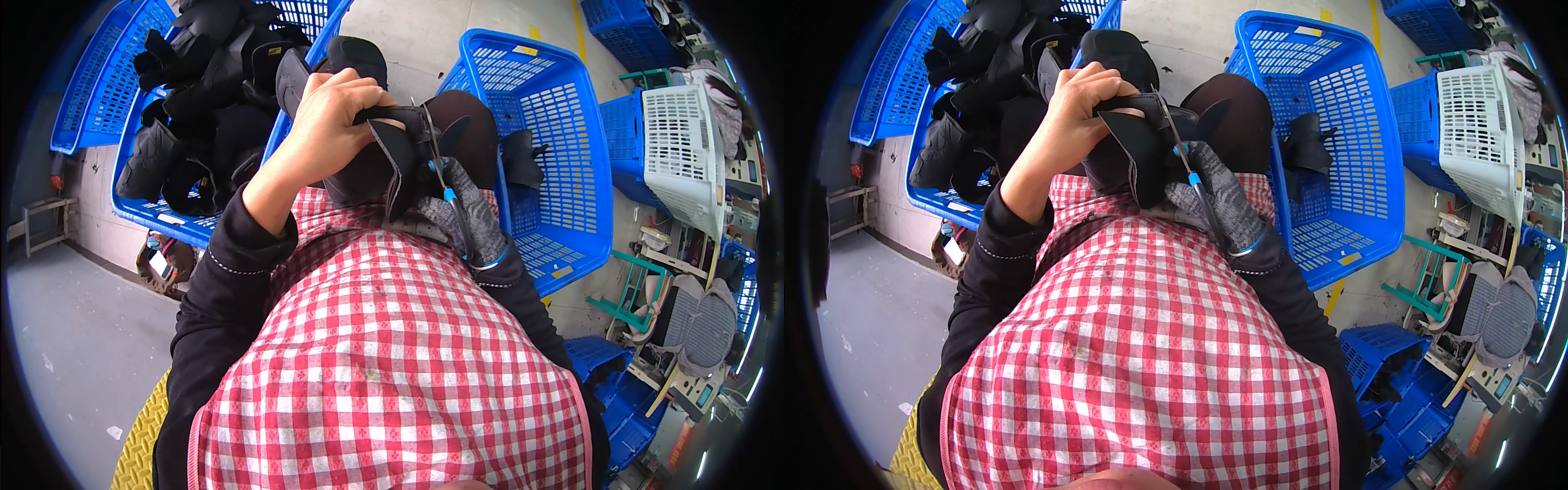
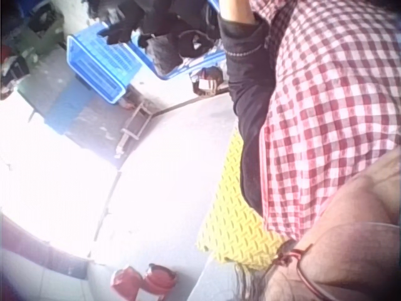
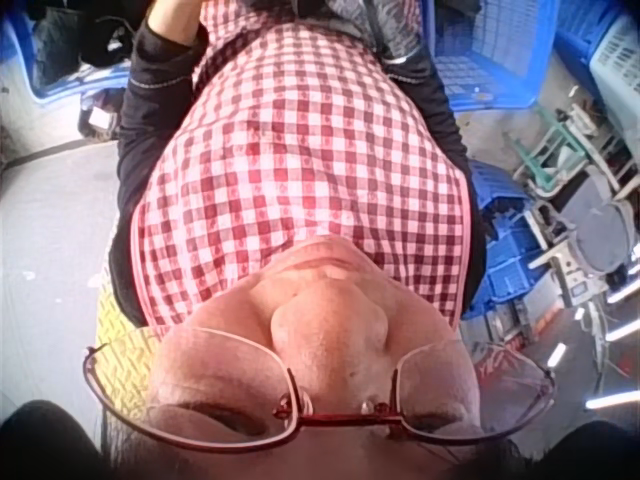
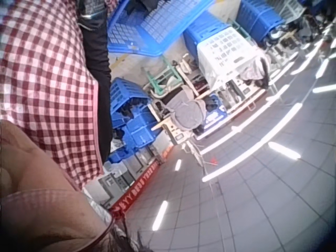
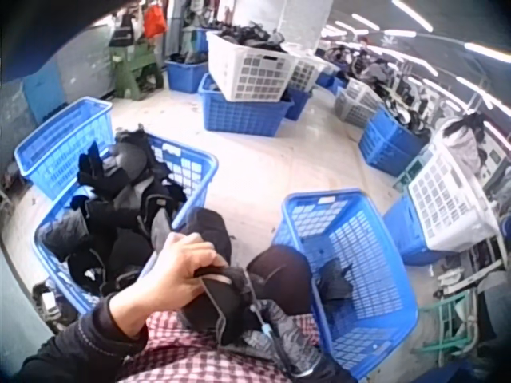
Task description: The person sits on the floor and uses scissors to trim excess black fabric from multiple items, holding each piece with one hand and cutting with the other. Trimmed pieces are placed into a blue basket beside them.
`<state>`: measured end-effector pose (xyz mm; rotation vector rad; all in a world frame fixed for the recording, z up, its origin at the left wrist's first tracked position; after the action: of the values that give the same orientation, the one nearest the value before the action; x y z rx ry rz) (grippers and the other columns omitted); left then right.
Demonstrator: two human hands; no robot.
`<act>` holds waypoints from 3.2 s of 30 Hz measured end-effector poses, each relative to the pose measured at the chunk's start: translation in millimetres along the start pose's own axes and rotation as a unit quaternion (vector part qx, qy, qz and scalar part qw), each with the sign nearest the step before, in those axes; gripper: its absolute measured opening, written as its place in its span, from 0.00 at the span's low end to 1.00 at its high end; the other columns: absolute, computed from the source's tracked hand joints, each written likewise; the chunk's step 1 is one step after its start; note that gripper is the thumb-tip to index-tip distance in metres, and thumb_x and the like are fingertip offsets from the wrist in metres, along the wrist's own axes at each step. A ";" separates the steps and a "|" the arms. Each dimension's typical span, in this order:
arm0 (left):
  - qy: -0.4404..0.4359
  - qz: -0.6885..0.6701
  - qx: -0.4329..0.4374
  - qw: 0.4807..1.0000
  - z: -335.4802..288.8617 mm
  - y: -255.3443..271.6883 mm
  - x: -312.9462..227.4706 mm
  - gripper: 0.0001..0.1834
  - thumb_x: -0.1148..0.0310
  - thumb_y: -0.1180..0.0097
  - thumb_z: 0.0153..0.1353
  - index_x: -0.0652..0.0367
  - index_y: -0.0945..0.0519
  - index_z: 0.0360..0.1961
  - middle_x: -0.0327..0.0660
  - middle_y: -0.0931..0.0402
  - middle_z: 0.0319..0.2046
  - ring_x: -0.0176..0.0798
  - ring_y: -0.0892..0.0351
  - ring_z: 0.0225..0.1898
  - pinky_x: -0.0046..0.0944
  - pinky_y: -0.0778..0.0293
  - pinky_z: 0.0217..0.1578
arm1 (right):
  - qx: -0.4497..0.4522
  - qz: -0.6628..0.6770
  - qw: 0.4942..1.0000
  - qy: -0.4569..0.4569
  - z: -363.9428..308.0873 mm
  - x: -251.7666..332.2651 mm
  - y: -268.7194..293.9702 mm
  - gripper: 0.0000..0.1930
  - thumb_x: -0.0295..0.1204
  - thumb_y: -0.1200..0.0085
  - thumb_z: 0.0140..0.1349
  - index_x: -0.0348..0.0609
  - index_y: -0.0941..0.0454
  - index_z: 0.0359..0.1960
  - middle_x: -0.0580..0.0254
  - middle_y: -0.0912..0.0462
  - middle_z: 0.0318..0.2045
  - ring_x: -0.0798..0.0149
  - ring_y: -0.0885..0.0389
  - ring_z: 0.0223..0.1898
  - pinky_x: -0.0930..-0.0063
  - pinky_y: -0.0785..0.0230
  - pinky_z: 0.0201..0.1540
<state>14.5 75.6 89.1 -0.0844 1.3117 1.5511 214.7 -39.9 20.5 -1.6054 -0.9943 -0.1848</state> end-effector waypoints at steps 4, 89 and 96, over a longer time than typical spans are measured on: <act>0.011 0.020 0.004 1.000 0.0 -4.2 -0.2 0.11 0.63 0.30 0.59 0.56 0.13 0.40 0.34 0.19 0.32 0.39 0.24 0.41 0.42 0.40 0.53 | -0.040 -0.316 0.946 0.060 0.5 2.8 12.1 0.25 0.16 0.48 0.72 0.42 0.33 0.69 0.50 0.26 0.64 0.56 0.20 0.61 0.63 0.22 0.65; 0.097 0.054 -0.150 0.982 -17.5 -15.7 26.4 0.69 0.38 0.20 0.39 0.46 0.45 0.79 0.53 0.55 0.78 0.62 0.53 0.77 0.60 0.43 0.73 | 0.078 -0.549 0.816 -0.164 15.0 112.8 -0.9 0.21 0.42 0.33 0.65 0.45 0.22 0.53 0.67 0.19 0.37 0.72 0.23 0.36 0.76 0.27 0.41; 0.092 0.059 -0.153 0.982 -17.5 -15.5 26.1 0.69 0.36 0.21 0.39 0.46 0.45 0.79 0.53 0.55 0.78 0.61 0.53 0.77 0.60 0.43 0.73 | 0.099 -0.563 0.814 -0.100 19.1 107.7 -5.4 0.22 0.42 0.33 0.65 0.46 0.23 0.55 0.66 0.19 0.36 0.72 0.22 0.35 0.75 0.28 0.39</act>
<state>4.8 76.8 55.5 -0.3568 1.2273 1.8738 270.9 29.6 83.8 -0.6675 -1.9732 -0.6946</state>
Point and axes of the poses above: each hand's wrist, its own z-axis towards the middle knuckle, its own y-axis out of the back of the hand, x = y × z, the point moved 4 cm from there along z, towards the middle knuckle
